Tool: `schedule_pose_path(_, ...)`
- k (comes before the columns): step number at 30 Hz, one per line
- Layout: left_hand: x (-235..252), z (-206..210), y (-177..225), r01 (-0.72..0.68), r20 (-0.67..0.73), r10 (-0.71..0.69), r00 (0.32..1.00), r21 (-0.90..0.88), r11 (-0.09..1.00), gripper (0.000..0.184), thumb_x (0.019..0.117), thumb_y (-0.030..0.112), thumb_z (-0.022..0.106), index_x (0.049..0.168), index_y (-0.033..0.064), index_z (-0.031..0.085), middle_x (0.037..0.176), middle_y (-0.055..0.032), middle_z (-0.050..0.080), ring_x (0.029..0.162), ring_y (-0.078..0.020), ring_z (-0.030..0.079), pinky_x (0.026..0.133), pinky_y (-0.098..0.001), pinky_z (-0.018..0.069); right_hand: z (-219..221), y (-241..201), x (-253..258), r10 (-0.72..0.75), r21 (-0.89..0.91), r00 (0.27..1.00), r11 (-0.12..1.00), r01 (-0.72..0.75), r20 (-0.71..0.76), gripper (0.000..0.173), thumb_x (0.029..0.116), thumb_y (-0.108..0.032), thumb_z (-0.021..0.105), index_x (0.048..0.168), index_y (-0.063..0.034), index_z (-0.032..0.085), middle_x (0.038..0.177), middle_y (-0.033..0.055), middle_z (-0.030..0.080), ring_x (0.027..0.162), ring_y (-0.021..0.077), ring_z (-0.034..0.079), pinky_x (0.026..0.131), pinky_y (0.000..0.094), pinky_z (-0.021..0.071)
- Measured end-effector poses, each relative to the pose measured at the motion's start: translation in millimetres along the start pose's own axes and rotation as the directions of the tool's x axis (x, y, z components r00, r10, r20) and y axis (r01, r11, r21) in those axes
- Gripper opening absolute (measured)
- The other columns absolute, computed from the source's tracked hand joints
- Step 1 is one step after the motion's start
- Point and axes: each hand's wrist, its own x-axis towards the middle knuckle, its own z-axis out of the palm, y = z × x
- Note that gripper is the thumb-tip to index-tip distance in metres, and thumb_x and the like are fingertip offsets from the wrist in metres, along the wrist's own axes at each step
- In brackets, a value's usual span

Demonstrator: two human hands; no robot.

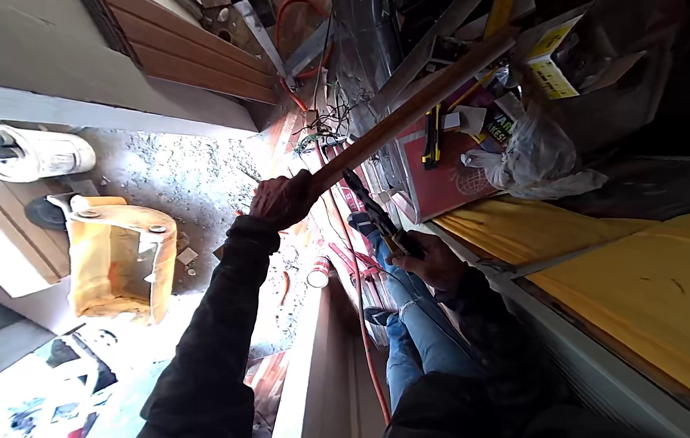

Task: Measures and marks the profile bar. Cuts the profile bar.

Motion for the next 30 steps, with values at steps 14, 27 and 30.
schedule_pose_path(14,-14,-2,-13,-0.034,-0.026,0.034,0.999,0.000,0.999,0.058,0.1025,0.058,0.044,0.096,0.0034,0.063,0.067,-0.0180,0.062,0.067,-0.0422,0.067,0.060,-0.0619,0.0495,23,-5,-4,0.024,-0.079,0.999,0.996,-0.028,-0.046,0.023,0.0877,-0.025,0.073,0.097,-0.0049,0.067,0.078,0.0033,0.065,0.071,0.0099,0.064,0.069,0.0313,0.0547)
schedule_pose_path(27,-10,22,3,-0.038,-0.157,0.026,0.987,-0.074,0.997,0.046,0.1042,0.048,0.047,0.120,0.0092,0.066,0.096,-0.0157,0.072,0.083,-0.0380,0.071,0.067,-0.0599,0.0528,48,-6,-7,-0.011,-0.178,0.992,0.984,-0.011,-0.124,0.026,0.0888,-0.029,0.072,0.096,-0.0042,0.067,0.076,0.0034,0.063,0.067,0.0093,0.059,0.065,0.0304,0.0507)
schedule_pose_path(30,-10,25,-2,-0.039,-0.155,0.025,0.988,-0.090,0.995,0.048,0.1046,0.051,0.046,0.110,0.0084,0.066,0.085,-0.0148,0.070,0.078,-0.0370,0.071,0.065,-0.0591,0.0526,50,-8,-10,-0.005,-0.204,0.992,0.979,-0.020,-0.123,0.026,0.0890,-0.030,0.071,0.095,-0.0044,0.066,0.075,0.0030,0.063,0.067,0.0097,0.059,0.065,0.0305,0.0502)
